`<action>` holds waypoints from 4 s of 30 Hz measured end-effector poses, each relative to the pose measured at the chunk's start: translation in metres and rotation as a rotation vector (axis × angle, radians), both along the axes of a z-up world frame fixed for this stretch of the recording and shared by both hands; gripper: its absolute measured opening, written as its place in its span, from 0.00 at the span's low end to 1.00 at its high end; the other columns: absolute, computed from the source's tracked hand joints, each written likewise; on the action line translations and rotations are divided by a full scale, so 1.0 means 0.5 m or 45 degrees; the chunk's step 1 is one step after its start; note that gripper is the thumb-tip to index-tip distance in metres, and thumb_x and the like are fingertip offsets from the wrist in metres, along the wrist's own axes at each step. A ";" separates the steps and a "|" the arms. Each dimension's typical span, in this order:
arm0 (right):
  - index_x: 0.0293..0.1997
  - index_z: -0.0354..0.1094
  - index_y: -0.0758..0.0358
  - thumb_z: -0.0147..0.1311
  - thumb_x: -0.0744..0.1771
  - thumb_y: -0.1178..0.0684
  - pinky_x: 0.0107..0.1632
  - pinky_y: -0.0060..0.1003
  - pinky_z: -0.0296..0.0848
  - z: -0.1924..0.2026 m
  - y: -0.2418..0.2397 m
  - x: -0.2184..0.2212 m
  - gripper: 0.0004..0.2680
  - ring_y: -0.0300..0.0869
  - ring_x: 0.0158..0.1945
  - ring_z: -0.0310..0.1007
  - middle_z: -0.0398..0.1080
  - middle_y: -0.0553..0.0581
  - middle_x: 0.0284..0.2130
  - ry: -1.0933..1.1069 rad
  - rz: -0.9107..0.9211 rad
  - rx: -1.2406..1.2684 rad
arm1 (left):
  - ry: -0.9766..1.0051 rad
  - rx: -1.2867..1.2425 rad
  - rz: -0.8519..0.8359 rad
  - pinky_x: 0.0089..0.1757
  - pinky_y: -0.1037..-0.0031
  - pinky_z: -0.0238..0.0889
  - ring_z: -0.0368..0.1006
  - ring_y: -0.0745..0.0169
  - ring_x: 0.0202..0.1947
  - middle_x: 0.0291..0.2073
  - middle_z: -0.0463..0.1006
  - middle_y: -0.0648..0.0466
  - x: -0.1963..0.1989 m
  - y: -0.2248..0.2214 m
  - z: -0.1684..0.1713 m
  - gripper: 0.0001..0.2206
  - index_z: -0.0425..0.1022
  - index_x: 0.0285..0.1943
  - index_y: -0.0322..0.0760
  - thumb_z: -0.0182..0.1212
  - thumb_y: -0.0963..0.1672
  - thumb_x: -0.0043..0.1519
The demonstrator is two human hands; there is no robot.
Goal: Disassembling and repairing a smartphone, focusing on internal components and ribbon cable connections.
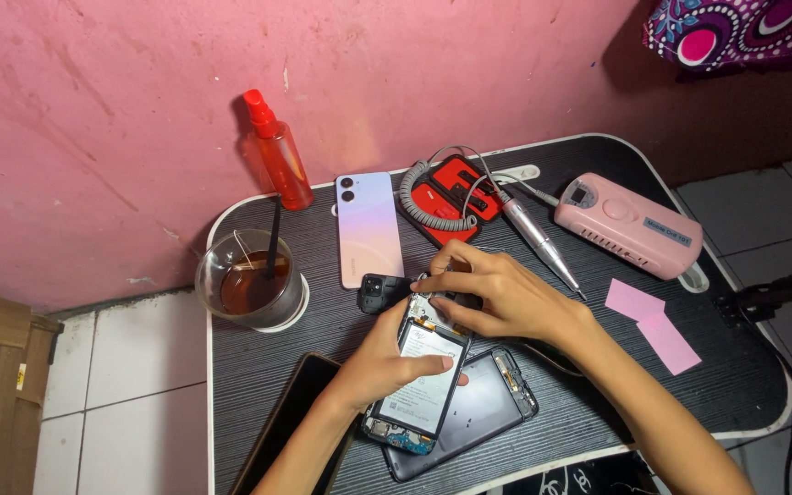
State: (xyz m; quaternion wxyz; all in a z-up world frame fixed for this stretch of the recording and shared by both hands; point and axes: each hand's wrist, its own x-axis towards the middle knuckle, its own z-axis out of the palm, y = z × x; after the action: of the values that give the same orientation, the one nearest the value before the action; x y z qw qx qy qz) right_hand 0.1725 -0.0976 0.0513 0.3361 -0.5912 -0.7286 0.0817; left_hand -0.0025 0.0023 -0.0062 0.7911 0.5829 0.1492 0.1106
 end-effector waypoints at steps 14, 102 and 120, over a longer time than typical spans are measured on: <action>0.35 0.78 0.61 0.62 0.64 0.60 0.23 0.35 0.69 0.028 -0.001 0.007 0.01 0.40 0.18 0.68 0.75 0.54 0.36 0.210 0.043 -0.019 | -0.009 -0.003 0.001 0.38 0.75 0.72 0.75 0.65 0.35 0.35 0.80 0.53 -0.004 0.008 0.034 0.24 0.77 0.51 0.29 0.73 0.35 0.43; 0.51 0.76 0.60 0.60 0.64 0.55 0.23 0.39 0.72 -0.026 -0.014 -0.057 0.11 0.45 0.19 0.72 0.72 0.59 0.44 -0.110 -0.079 0.463 | -0.423 -0.801 0.501 0.38 0.71 0.64 0.69 0.54 0.34 0.39 0.77 0.42 0.039 -0.014 -0.086 0.27 0.71 0.52 0.26 0.53 0.29 0.39; 0.63 0.64 0.61 0.78 0.51 0.42 0.34 0.54 0.78 0.019 -0.021 -0.074 0.36 0.55 0.34 0.78 0.61 0.60 0.57 -0.053 -0.083 -0.256 | -0.252 -0.760 0.444 0.48 0.67 0.74 0.79 0.60 0.42 0.44 0.82 0.45 0.040 -0.005 -0.014 0.32 0.75 0.56 0.38 0.38 0.62 0.66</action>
State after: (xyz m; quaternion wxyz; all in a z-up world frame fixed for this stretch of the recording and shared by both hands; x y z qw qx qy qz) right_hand 0.1357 -0.1079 0.0606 0.2624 -0.6470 -0.7038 0.1311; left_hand 0.0175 -0.0002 -0.0132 0.9063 0.2785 0.1947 0.2513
